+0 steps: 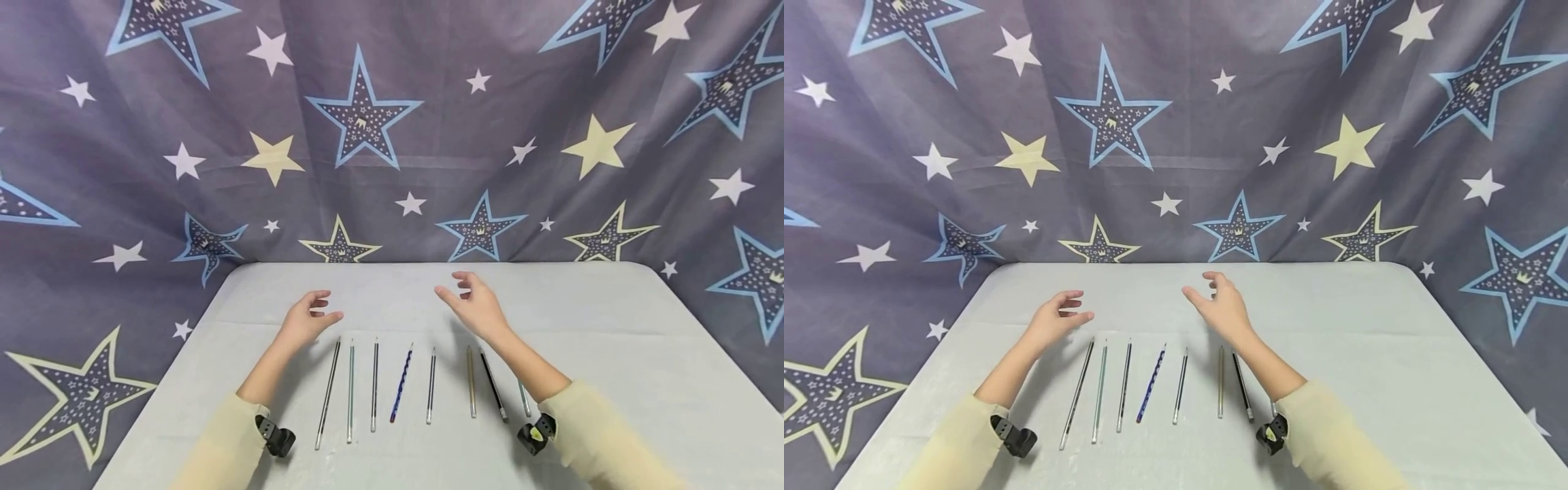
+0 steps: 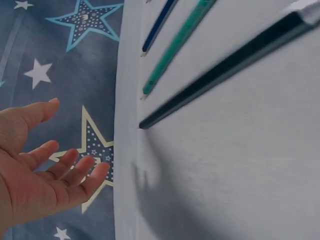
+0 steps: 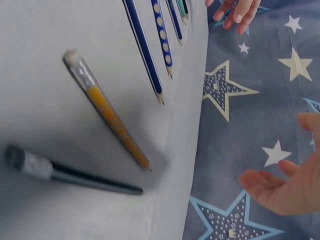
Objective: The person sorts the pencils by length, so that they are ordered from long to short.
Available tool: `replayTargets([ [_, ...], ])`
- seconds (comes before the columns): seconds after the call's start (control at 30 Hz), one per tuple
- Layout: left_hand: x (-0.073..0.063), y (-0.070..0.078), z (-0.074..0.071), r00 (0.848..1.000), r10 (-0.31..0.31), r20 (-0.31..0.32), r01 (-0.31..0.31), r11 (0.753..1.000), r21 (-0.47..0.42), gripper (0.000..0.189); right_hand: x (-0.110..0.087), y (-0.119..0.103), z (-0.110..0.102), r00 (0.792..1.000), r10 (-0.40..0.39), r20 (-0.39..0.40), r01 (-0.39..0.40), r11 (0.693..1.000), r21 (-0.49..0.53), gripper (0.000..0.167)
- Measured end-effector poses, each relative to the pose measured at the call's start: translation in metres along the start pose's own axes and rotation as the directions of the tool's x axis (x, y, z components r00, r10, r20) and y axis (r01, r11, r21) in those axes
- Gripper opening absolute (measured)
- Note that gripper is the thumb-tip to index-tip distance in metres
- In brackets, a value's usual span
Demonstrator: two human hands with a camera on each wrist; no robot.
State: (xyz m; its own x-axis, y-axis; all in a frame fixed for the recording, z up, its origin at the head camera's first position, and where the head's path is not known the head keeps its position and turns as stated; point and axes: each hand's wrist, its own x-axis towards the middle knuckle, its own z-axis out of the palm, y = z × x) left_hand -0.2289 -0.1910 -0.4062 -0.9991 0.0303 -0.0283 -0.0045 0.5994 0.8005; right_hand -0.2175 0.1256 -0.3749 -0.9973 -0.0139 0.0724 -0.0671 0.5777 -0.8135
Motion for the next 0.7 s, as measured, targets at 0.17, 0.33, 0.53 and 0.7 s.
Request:
replayTargets([
  [0.17, -0.008, -0.008, 0.001, 0.999, -0.026, 0.024, 0.027, 1.000, -0.006, 0.057, -0.005, -0.004, 0.016, 0.999, -0.020, 0.026, 0.019, 1.000, 0.018, 0.055],
  [0.33, -0.013, -0.011, 0.002, 0.996, -0.067, 0.061, 0.069, 0.997, -0.039, 0.056, -0.010, -0.007, 0.036, 0.998, -0.039, 0.047, 0.038, 0.999, 0.028, 0.050],
  [0.53, -0.020, -0.016, 0.004, 0.992, -0.098, 0.079, 0.102, 0.993, -0.052, 0.052, -0.019, -0.013, 0.061, 0.993, -0.061, 0.101, 0.059, 0.998, 0.027, 0.045],
  [0.7, -0.024, -0.022, 0.007, 0.988, -0.122, 0.092, 0.126, 0.991, -0.041, 0.049, -0.027, -0.017, 0.079, 0.982, -0.112, 0.154, 0.110, 0.994, 0.026, 0.045],
])
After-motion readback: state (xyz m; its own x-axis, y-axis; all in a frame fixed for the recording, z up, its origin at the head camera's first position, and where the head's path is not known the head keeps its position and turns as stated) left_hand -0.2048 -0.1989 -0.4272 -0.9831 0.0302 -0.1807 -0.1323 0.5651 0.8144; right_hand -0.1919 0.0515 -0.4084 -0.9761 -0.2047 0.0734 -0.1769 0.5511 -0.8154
